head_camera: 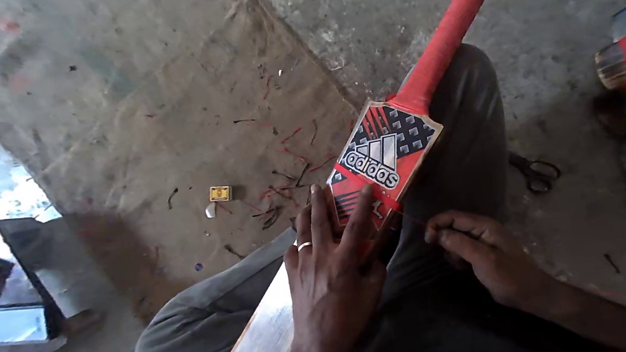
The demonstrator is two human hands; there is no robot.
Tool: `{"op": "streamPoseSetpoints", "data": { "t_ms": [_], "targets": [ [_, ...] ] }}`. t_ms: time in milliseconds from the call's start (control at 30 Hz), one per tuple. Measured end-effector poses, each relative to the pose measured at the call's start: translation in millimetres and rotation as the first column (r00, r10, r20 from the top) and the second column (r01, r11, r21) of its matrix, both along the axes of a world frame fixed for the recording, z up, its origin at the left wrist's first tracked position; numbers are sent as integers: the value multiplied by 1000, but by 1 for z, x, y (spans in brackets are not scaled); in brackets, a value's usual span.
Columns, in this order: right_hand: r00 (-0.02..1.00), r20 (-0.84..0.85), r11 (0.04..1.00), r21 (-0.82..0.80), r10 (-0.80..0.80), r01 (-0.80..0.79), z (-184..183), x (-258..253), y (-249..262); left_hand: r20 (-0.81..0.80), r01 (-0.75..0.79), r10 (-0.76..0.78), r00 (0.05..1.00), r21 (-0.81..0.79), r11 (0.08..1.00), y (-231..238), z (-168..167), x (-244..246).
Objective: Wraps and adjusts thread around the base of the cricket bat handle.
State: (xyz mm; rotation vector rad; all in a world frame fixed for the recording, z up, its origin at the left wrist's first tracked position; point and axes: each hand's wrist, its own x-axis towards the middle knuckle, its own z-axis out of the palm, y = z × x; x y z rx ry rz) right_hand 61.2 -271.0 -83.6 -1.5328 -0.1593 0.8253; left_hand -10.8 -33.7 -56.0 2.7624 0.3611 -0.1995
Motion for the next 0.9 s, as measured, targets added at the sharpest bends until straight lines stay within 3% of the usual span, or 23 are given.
{"op": "streamPoseSetpoints", "data": {
  "t_ms": [67, 133, 233, 333, 400, 433, 467, 500, 533, 567, 600, 667, 700, 767, 900],
  "targets": [
    [999, -35, 998, 54, 9, -7, 6, 3, 5, -54, -13, 3, 999, -200, 980, 9, 12, 2],
    [999, -46, 995, 102, 24, -20, 15, 7, 11, -169, -79, -1, 986, -462, 883, 20, 32, 3],
    [997, -54, 981, 187, 54, -43, 28, 12, 20, -367, -272, -50, 929, -768, 580, 35, 53, 2],
    [990, -122, 957, 286, 76, -38, 29, 13, 29, -359, -284, -192, 913, -899, 333, 49, 47, 3],
    [981, -182, 965, 262, 68, -18, 25, 17, 36, -322, -257, -210, 923, -924, 284, 57, 35, 8],
    [975, -213, 972, 233, 61, -10, 23, 18, 41, -314, -252, -162, 936, -915, 314, 60, 33, 9],
    [970, -235, 976, 217, 62, -10, 22, 20, 45, -291, -235, -80, 953, -881, 411, 60, 36, 6],
    [968, -243, 978, 210, 62, -10, 24, 24, 51, -218, -189, 25, 976, -778, 599, 56, 41, 2],
    [967, -246, 980, 200, 61, -11, 28, 28, 57, -99, -131, 91, 991, -560, 818, 45, 45, -3],
    [966, -250, 983, 184, 60, -14, 33, 30, 62, 26, -106, 118, 993, -284, 953, 27, 44, -10],
    [963, -264, 984, 178, 54, -7, 37, 30, 66, 109, -98, 102, 989, -44, 994, 7, 40, -16],
    [957, -286, 985, 172, 46, 4, 40, 29, 73, 103, -72, 44, 994, 290, 954, -27, 20, -26],
    [954, -298, 986, 167, 38, 13, 39, 27, 72, 73, -61, 36, 997, 381, 922, -37, 9, -28],
    [952, -307, 990, 135, 2, 41, 31, 18, 58, 64, -63, 37, 997, 468, 882, -40, -7, -29],
    [927, -359, 984, 97, -105, 149, 12, 2, 22, 86, -55, 15, 996, 486, 872, -34, -12, -27]
  ]
}}
